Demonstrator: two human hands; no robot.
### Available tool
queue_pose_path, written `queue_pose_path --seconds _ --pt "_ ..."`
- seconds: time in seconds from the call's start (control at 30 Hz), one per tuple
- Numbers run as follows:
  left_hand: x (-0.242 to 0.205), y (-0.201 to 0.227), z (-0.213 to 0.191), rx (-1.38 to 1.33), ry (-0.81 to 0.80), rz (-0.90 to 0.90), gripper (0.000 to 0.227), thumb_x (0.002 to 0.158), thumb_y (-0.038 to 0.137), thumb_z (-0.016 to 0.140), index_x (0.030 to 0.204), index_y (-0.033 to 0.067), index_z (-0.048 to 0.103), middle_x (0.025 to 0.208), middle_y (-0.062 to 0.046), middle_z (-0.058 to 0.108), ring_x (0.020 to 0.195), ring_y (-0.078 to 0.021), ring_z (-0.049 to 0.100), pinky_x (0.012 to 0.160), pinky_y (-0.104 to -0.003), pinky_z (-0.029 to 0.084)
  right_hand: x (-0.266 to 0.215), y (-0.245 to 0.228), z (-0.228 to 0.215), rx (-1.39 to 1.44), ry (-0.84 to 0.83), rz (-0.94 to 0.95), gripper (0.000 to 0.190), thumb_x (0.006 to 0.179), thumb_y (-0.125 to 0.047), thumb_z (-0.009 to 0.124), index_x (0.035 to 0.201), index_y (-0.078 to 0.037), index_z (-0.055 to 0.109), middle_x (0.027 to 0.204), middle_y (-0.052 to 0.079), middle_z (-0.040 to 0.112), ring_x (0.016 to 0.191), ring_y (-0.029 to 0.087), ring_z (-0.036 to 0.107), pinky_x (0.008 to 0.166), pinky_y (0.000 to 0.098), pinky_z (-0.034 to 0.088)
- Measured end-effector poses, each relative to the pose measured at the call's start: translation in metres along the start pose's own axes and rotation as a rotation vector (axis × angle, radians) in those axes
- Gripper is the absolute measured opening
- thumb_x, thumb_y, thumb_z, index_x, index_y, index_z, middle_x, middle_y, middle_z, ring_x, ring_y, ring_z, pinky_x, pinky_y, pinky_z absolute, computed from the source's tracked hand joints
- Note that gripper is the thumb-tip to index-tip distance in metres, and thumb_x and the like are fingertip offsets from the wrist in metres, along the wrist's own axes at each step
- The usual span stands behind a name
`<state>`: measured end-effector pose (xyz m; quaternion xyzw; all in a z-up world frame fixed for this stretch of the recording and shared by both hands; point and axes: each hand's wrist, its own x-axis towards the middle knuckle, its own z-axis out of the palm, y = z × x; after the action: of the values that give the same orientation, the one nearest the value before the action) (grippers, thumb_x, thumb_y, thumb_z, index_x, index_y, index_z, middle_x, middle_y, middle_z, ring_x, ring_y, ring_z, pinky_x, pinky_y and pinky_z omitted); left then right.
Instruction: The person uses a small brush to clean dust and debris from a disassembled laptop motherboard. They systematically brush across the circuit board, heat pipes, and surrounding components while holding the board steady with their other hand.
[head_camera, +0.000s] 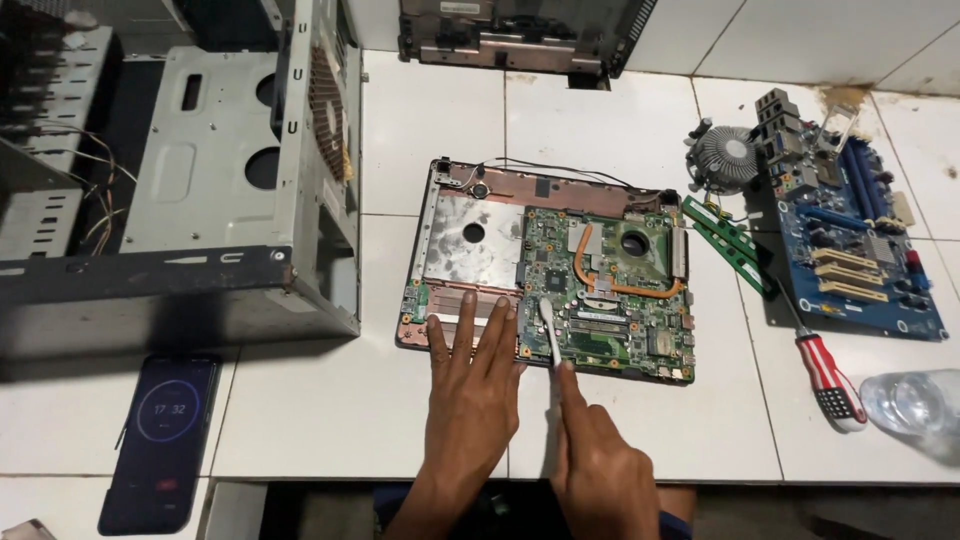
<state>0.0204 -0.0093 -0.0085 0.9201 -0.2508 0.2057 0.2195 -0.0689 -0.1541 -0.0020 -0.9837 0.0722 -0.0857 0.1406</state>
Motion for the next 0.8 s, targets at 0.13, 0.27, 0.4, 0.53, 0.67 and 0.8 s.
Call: queue_pose_path --seconds 0.13,0.27,0.4,0.53,0.67,0.8 --pt "0.000 -0.002 -0.006 0.010 0.007 0.019 0.058 0.105 0.026 0.065 0.155 0.0023 0.049 0.166 -0.006 0.043 0.159 -0.0400 0.022 0.127 -0.071 0.012 -0.016 -0.002 0.001 -0.128 0.175 -0.230 0.057 0.102 -0.025 0.051 0.156 -0.011 0.050 0.071 -0.002 0.048 0.035 0.022 0.035 0.029 0.0386 0.039" --pt "-0.002 0.003 -0.010 0.030 -0.001 0.064 0.053 0.103 0.023 0.065 0.151 0.0006 0.055 0.166 -0.007 0.044 0.159 -0.0398 0.023 0.125 -0.074 0.010 -0.002 0.002 0.001 -0.018 -0.116 -0.011 0.071 0.096 -0.028 0.051 0.165 -0.024 0.033 0.091 0.005 0.062 0.058 0.047 0.060 0.048 0.0617 0.048" --pt "0.001 0.001 -0.018 -0.059 0.009 0.112 0.045 0.103 0.023 0.065 0.140 -0.0010 0.065 0.158 -0.007 0.055 0.156 -0.0414 0.028 0.122 -0.078 0.010 -0.024 0.000 0.003 -0.201 0.073 -0.168 0.065 0.096 -0.030 0.051 0.160 -0.016 0.045 0.075 -0.002 0.057 0.034 0.026 0.044 0.031 0.0411 0.043" --pt "-0.002 0.002 -0.015 -0.082 0.020 0.130 0.052 0.100 0.029 0.073 0.142 0.0002 0.065 0.157 -0.005 0.056 0.156 -0.0405 0.030 0.122 -0.077 0.007 -0.011 0.003 -0.001 -0.084 0.037 -0.144 0.065 0.098 -0.029 0.053 0.160 -0.014 0.043 0.074 0.001 0.062 0.040 0.028 0.055 0.033 0.0474 0.043" --pt "0.003 0.000 -0.015 -0.085 0.033 0.127 0.046 0.101 0.026 0.070 0.138 -0.0012 0.067 0.155 -0.007 0.059 0.154 -0.0430 0.032 0.123 -0.077 0.009 0.021 0.012 0.012 0.358 -0.589 0.506 0.071 0.099 -0.056 0.039 0.152 -0.009 0.051 0.112 0.018 0.071 0.101 0.035 0.065 0.087 0.0429 0.044" --pt "0.002 0.002 -0.016 -0.086 0.003 0.120 0.044 0.101 0.027 0.069 0.135 -0.0017 0.069 0.155 -0.007 0.058 0.155 -0.0421 0.030 0.124 -0.075 0.008 -0.025 0.014 0.008 -0.031 0.207 -0.266 0.051 0.099 -0.015 0.056 0.150 -0.009 0.057 0.065 0.002 0.061 0.042 0.018 0.054 0.038 0.0389 0.042"
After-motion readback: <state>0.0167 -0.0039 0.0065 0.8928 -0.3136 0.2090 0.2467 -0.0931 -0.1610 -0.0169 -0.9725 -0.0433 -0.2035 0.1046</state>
